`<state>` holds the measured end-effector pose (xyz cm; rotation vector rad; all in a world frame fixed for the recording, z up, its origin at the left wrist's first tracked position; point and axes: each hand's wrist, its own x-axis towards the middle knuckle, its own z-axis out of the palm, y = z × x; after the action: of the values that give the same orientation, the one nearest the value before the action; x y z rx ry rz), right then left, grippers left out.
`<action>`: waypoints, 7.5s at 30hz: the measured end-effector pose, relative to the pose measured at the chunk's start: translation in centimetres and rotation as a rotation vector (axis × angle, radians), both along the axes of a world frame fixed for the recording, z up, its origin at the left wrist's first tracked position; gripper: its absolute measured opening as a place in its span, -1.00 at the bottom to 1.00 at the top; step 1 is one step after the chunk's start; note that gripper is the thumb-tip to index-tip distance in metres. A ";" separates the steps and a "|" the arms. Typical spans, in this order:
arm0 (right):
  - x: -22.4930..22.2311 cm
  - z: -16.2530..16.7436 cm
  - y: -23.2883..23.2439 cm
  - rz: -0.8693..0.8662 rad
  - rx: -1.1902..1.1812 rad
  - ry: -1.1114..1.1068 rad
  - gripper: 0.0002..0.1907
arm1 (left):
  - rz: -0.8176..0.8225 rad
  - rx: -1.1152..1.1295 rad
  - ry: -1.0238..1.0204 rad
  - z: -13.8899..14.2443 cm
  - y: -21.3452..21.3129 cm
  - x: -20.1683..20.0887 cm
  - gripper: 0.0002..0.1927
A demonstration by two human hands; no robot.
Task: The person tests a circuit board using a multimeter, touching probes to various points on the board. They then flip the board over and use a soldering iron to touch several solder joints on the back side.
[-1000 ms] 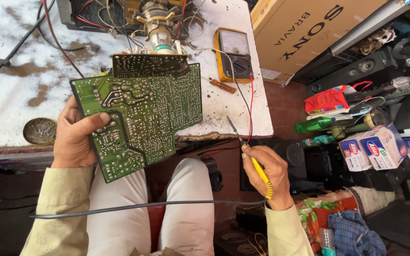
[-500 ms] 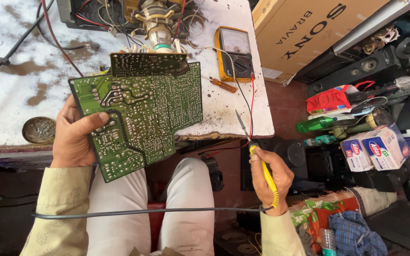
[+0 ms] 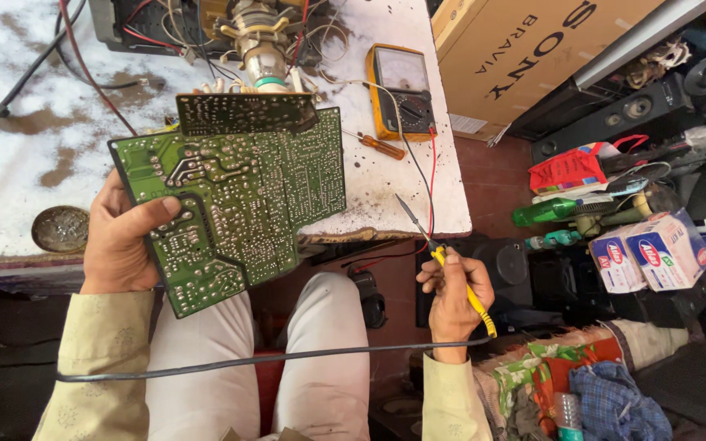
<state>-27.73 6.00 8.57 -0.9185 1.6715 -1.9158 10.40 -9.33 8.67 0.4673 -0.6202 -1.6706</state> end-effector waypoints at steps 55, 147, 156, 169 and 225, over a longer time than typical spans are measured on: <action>0.1 0.0 -1.0 -0.067 -0.038 -0.372 -0.83 | 0.017 0.022 -0.003 -0.2 -0.1 0.0 -0.47; -2.1 -0.2 -1.3 -0.014 -0.005 -0.495 -0.86 | -0.009 0.012 0.016 -0.1 0.0 -0.1 -0.49; -2.8 -0.9 -1.9 -0.003 0.044 -0.702 -0.85 | -0.009 0.017 0.013 -0.2 0.0 0.0 -0.49; -2.7 -1.7 -0.5 0.466 -0.125 -1.268 -0.80 | 0.049 0.064 -0.075 -1.3 -0.5 0.2 -0.40; 16.0 -1.0 -7.5 0.509 -0.011 -0.802 -0.85 | 0.033 0.040 0.084 -0.5 -1.3 0.4 -0.32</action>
<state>-11.77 -1.52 7.60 -0.4117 0.8547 -1.6106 10.83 -10.59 8.16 0.4312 -0.5154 -1.6655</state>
